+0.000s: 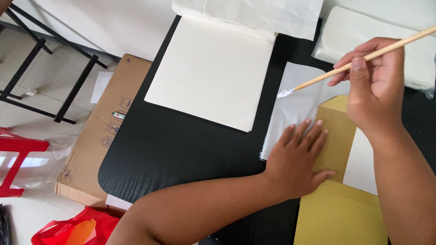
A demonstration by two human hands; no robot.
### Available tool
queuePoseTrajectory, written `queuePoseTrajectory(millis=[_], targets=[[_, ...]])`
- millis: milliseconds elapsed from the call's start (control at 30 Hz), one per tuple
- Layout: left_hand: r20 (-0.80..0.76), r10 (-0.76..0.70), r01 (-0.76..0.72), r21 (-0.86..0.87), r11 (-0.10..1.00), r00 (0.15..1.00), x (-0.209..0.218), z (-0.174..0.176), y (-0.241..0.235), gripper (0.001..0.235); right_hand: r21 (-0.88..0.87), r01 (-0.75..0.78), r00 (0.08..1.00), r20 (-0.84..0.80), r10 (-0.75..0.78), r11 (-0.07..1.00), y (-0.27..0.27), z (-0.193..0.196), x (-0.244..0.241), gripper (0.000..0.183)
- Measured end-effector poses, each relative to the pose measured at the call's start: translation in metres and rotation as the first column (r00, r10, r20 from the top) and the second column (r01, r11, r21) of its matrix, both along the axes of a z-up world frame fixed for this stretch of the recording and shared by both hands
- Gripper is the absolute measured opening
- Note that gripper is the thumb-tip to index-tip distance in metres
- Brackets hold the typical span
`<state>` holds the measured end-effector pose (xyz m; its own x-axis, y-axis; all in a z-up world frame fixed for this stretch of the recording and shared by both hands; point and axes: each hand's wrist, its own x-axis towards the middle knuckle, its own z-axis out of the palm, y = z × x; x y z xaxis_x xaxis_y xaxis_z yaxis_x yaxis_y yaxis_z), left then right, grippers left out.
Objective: Folding paper over a template and applying glue with a brush to assemble a paper bag.
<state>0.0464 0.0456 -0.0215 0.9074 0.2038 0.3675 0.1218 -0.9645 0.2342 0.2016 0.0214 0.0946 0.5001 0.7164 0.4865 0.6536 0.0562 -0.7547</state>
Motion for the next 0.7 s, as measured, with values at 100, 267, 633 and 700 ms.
queuePoseTrajectory(millis=[100, 267, 633, 700], targets=[[-0.101, 0.020, -0.014, 0.066, 0.998, 0.995, 0.001, -0.001, -0.002, 0.092, 0.044, -0.020, 0.999, -0.034, 0.022, 0.999, -0.001, -0.004, 0.004, 0.019], [-0.031, 0.010, -0.010, -0.002, 1.000, 0.999, 0.001, -0.001, -0.001, 0.091, 0.030, -0.022, 1.000, 0.007, 0.022, 0.999, 0.005, -0.008, 0.004, 0.016], [-0.045, 0.016, -0.015, 0.030, 0.999, 0.999, 0.000, 0.002, 0.000, 0.091, 0.033, 0.079, 0.993, -0.092, -0.076, 0.996, 0.023, -0.007, 0.026, 0.013], [-0.020, 0.016, -0.016, 0.016, 1.000, 1.000, 0.001, 0.002, 0.000, 0.091, 0.020, 0.070, 0.991, -0.118, -0.067, 0.997, 0.027, -0.008, 0.030, 0.016]])
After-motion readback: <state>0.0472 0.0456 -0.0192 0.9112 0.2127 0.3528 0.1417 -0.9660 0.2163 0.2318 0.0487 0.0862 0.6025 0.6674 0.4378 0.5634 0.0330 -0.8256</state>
